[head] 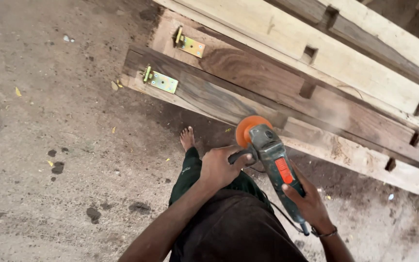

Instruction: The person is using an angle grinder with a sanding disc to sand the edges and surfaces of several wooden planks in a workshop environment.

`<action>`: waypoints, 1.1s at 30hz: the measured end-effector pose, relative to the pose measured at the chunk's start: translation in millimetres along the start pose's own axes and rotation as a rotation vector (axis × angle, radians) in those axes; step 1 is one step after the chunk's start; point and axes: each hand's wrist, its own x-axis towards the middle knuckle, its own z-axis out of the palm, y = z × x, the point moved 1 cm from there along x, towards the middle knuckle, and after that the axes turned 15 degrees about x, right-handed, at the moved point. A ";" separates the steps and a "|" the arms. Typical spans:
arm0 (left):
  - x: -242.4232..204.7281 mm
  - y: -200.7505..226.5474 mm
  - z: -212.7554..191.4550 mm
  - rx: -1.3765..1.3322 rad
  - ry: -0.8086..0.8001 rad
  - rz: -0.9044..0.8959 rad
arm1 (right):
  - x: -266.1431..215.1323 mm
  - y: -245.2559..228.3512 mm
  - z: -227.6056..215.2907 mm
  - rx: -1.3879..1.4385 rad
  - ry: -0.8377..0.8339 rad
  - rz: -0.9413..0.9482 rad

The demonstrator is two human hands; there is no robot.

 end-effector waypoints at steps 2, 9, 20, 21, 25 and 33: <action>1.2 -8.2 -13.8 -0.009 0.009 0.008 | 11.2 -7.6 13.1 -0.001 -0.015 -0.004; -11.3 -71.3 -84.8 0.075 0.195 -0.135 | 61.9 -81.1 87.4 -0.040 -0.258 -0.315; -15.5 -37.8 -54.8 0.052 0.220 -0.100 | 18.1 -64.4 51.3 -0.057 -0.092 0.006; -16.4 -34.6 -45.9 0.035 0.214 -0.077 | 13.4 -57.3 44.4 -0.053 -0.098 -0.110; -14.8 -10.3 -20.3 -0.008 0.145 -0.042 | -1.2 -22.4 17.1 -0.031 -0.068 -0.177; -7.1 33.3 39.3 0.103 0.186 0.194 | -32.6 15.9 -34.8 -0.020 0.049 -0.044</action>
